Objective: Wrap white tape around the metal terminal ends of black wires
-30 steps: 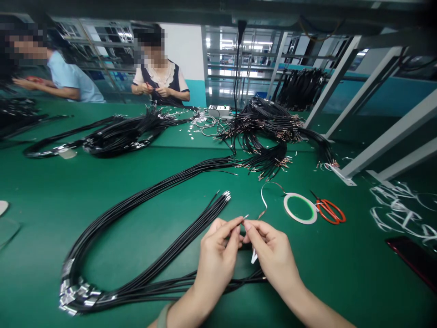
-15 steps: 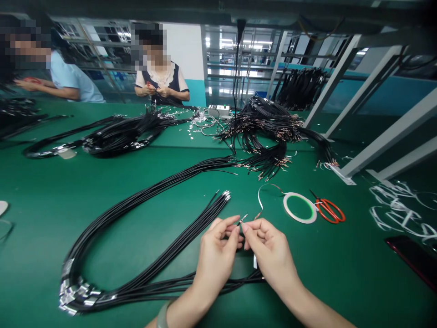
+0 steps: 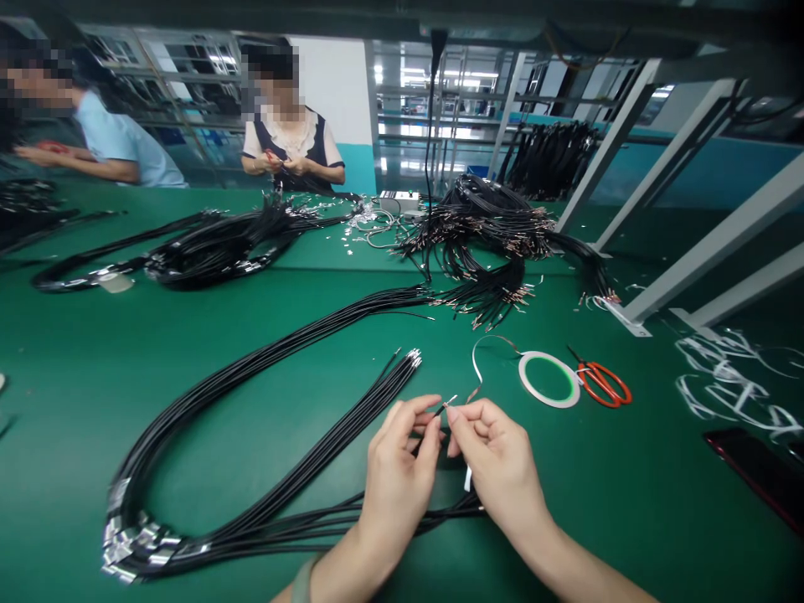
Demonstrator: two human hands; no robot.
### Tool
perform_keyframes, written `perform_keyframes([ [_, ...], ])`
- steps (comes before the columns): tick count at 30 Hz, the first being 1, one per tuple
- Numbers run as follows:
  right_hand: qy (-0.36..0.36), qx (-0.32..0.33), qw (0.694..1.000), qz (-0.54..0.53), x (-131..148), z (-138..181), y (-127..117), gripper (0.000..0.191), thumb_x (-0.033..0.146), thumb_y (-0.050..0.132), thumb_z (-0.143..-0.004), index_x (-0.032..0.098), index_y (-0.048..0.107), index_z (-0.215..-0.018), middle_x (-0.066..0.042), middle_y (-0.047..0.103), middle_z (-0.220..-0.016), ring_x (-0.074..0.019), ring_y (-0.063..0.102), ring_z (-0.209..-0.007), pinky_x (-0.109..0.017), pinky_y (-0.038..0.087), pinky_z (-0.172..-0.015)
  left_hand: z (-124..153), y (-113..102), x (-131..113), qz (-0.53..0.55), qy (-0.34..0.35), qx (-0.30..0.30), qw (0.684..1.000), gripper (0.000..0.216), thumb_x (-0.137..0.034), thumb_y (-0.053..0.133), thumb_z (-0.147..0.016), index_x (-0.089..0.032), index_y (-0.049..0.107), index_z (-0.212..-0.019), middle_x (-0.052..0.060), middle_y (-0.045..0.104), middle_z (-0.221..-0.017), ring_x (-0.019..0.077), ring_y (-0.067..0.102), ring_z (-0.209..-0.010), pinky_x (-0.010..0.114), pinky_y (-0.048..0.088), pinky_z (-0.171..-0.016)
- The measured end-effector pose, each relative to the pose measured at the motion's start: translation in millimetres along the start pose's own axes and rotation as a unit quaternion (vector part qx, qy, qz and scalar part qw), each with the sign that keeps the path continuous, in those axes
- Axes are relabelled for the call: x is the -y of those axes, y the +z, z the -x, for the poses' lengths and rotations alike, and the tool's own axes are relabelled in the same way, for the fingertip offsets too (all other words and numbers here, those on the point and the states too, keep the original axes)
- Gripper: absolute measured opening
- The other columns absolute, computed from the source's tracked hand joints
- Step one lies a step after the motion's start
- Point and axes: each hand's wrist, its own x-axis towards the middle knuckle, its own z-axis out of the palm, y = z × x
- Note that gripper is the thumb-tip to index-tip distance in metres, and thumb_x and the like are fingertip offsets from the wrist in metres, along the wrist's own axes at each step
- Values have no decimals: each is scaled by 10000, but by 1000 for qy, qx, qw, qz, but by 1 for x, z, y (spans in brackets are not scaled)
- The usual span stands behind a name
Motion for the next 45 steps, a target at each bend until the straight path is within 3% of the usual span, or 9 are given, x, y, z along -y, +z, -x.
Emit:
perform_keyframes([
  [15,3,-4,1000,10,1,1,-1,202,349,568,-859,169,590,-772,14,581,-576,-128,567,-541,-227,452,-551,0,-2,-1,-31,43,5,999,261,-207,535,-864,-246,662,-1088,32,552,-783,146,578,-689,242,535,-614],
  [22,4,-2,1000,8,0,1,-1,206,350,579,-856,166,588,-764,19,586,-573,-113,568,-532,-210,457,-542,-1,-1,-4,9,4,1,1000,264,-209,551,-850,-234,645,-1095,41,585,-894,147,647,-718,248,561,-641],
  [33,1,-11,1000,-2,0,0,0,219,373,590,-840,171,589,-755,21,588,-561,-119,571,-515,-224,477,-542,0,0,-5,-3,3,0,1000,245,-227,546,-855,-242,647,-1078,45,599,-907,153,636,-750,235,548,-648],
  [45,1,-12,1000,10,-1,1,-1,210,367,580,-849,175,588,-765,18,595,-569,-122,569,-523,-224,471,-542,-1,-1,-1,-38,57,-7,998,275,-192,548,-850,-262,675,-1084,25,551,-746,144,554,-659,235,492,-575],
])
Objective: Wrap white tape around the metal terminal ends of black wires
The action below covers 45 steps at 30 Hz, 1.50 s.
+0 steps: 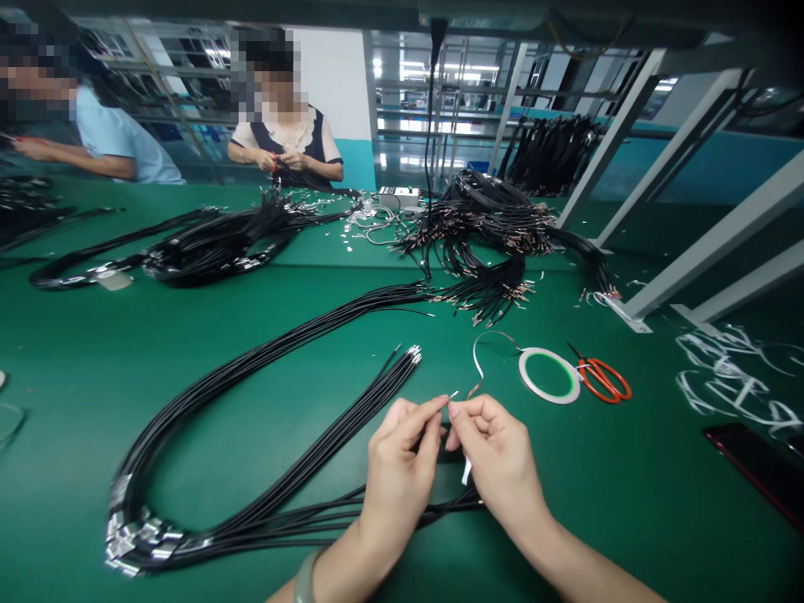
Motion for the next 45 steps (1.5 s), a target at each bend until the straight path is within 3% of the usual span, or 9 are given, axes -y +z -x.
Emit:
perform_keyframes([
  [4,2,2,1000,-11,0,0,0,208,368,585,-845,177,588,-763,20,594,-569,-118,561,-508,-224,469,-531,-1,0,-2,22,-11,3,1000,264,-198,548,-851,-256,682,-1071,17,539,-740,143,578,-670,253,513,-606],
  [8,0,20,999,-37,1,-1,2,207,376,583,-846,179,586,-782,5,627,-596,-136,609,-551,-238,488,-557,-4,0,-6,143,-115,9,983,212,-242,592,-821,-216,704,-999,17,554,-795,137,638,-647,268,559,-607],
  [11,-8,20,999,-28,0,-1,3,219,388,575,-852,173,590,-819,-17,659,-634,-147,630,-574,-242,492,-547,-8,-1,-8,207,-193,18,959,231,-257,644,-779,-151,700,-976,11,599,-719,120,640,-573,252,562,-599],
  [15,-13,21,999,-21,-1,-2,4,236,402,561,-859,168,589,-850,-38,678,-690,-164,646,-602,-266,508,-569,-14,-3,-11,261,-243,18,934,273,-262,704,-715,-114,696,-945,16,653,-678,117,641,-578,229,556,-600],
  [24,-57,25,998,-4,4,-1,5,171,327,544,-882,170,608,-867,-38,679,-719,-161,635,-651,-260,488,-605,-25,-2,-18,221,-230,-6,948,219,-304,723,-703,-105,673,-781,1,646,-590,77,558,-481,162,455,-465],
  [31,-44,25,998,40,3,-1,2,204,347,537,-883,165,627,-864,-10,641,-651,-124,576,-528,-210,404,-461,-25,2,-13,217,-227,-30,949,234,-341,704,-731,-118,647,-774,-58,535,-494,34,411,-389,137,304,-392],
  [39,-45,21,998,45,-1,-5,0,212,351,546,-876,160,594,-798,-5,614,-616,-133,580,-569,-218,419,-529,-30,-15,-2,289,-235,98,923,238,-281,710,-746,-125,683,-923,5,644,-714,56,555,-583,158,467,-601],
  [45,-36,20,998,45,-2,-3,0,201,355,535,-881,167,606,-886,18,574,-591,-124,548,-556,-214,395,-523,-29,-14,2,220,-181,66,956,224,-268,704,-735,-126,709,-908,29,622,-802,121,638,-660,236,546,-651],
])
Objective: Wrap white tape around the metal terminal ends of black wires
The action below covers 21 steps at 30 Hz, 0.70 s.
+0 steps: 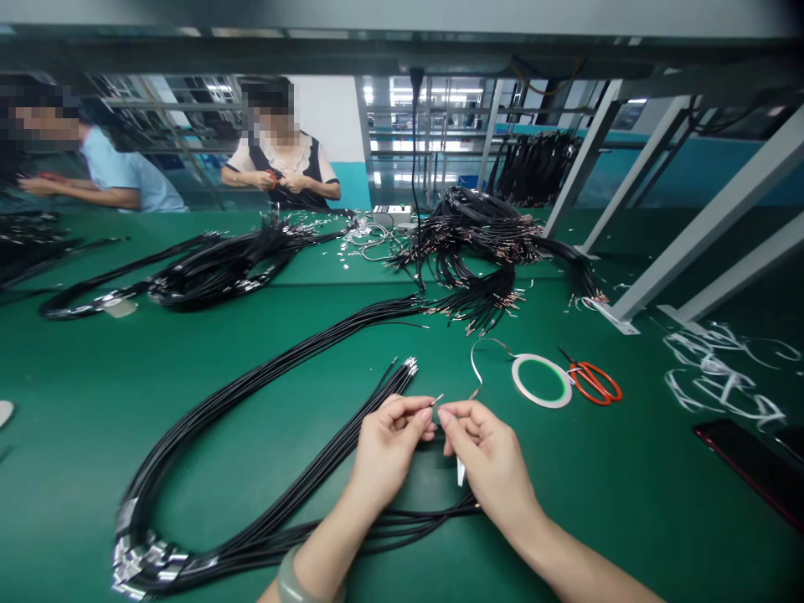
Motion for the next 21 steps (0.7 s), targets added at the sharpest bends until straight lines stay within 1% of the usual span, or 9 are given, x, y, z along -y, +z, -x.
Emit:
perform_keyframes([
  [2,4,-4,1000,9,0,0,0,207,359,539,-877,169,612,-910,30,552,-568,-117,516,-524,-214,371,-500,0,0,3,-16,16,-1,1000,205,-267,683,-753,-138,706,-911,32,609,-831,137,651,-692,257,555,-671],
  [4,6,-7,1000,16,-1,-1,0,206,360,542,-873,167,616,-871,33,538,-554,-112,490,-503,-215,357,-485,1,0,5,-45,30,10,998,190,-259,647,-785,-150,697,-932,40,615,-860,148,657,-728,267,555,-695],
  [7,10,-10,1000,20,-2,-2,1,205,354,550,-868,166,607,-812,29,543,-551,-113,487,-501,-216,359,-482,4,1,5,-125,69,16,990,181,-232,599,-823,-161,689,-963,49,631,-874,154,659,-769,261,547,-713],
  [9,10,-10,1000,15,-2,-2,2,199,350,556,-865,166,600,-804,20,564,-569,-117,502,-513,-217,369,-486,6,2,3,-185,101,0,977,178,-215,582,-832,-162,692,-962,45,630,-841,153,657,-758,245,544,-690],
  [11,11,-10,1000,5,-2,-2,2,196,349,556,-866,165,595,-808,7,591,-600,-119,515,-518,-217,382,-484,7,4,1,-230,127,-21,965,169,-203,574,-832,-162,697,-940,38,621,-805,147,652,-721,226,541,-634],
  [14,9,-9,1000,-8,0,-1,3,191,347,561,-864,165,595,-815,-12,628,-652,-126,549,-539,-222,420,-502,9,7,1,-251,145,-35,957,162,-190,560,-835,-167,690,-929,31,614,-801,136,650,-678,211,540,-584],
  [18,1,-11,999,-34,1,1,4,164,324,584,-851,166,601,-810,-33,665,-717,-145,613,-621,-236,477,-578,11,9,4,-253,163,-42,953,159,-177,554,-838,-173,660,-956,26,608,-818,133,657,-701,222,559,-642],
  [21,8,-8,999,-51,2,0,3,158,318,591,-847,167,603,-803,-35,676,-718,-142,623,-617,-233,492,-578,13,10,6,-263,171,-53,948,164,-180,556,-838,-181,638,-980,31,621,-844,141,659,-738,226,564,-656],
])
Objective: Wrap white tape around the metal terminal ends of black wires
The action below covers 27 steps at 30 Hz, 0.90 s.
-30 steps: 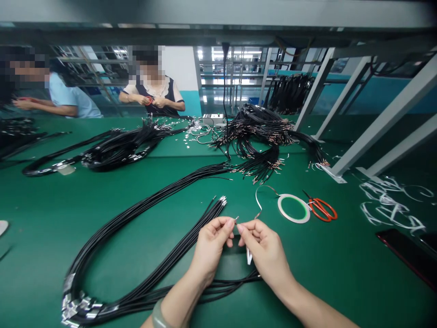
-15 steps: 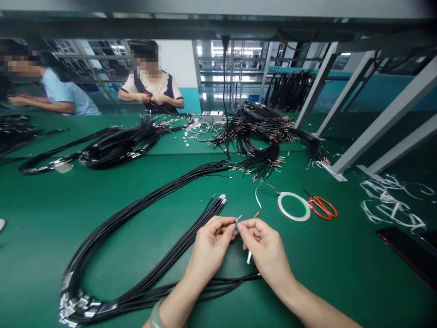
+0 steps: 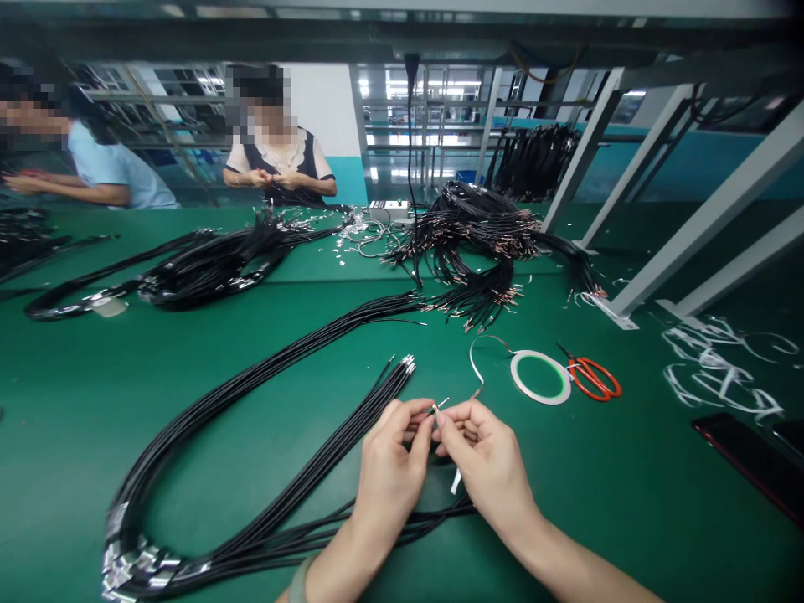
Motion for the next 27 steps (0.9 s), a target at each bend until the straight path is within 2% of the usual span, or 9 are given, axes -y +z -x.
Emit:
perform_keyframes([
  [6,11,-9,1000,2,0,-2,0,167,320,592,-847,164,600,-789,-30,675,-690,-133,617,-577,-228,498,-552,3,1,0,-24,11,-24,999,198,-173,570,-832,-199,599,-1026,34,655,-888,145,658,-770,229,565,-654],
  [16,27,-14,999,20,-1,-2,-1,181,323,579,-853,160,584,-774,-24,669,-660,-126,612,-534,-228,485,-525,4,0,0,-44,56,-8,997,181,-162,537,-854,-209,638,-996,31,624,-841,150,634,-742,248,541,-669],
  [24,28,-20,999,24,-1,-2,-2,188,335,581,-848,166,580,-766,-24,668,-654,-136,617,-529,-241,485,-524,4,-1,-3,-53,59,-5,997,185,-179,531,-863,-213,662,-989,38,621,-820,152,623,-722,259,528,-674],
  [27,26,-19,999,24,-1,-2,-1,188,336,581,-848,165,581,-768,-24,668,-657,-132,613,-525,-238,482,-520,3,-1,-4,-40,41,-7,998,184,-183,529,-864,-209,667,-983,40,617,-828,150,627,-719,253,532,-661],
])
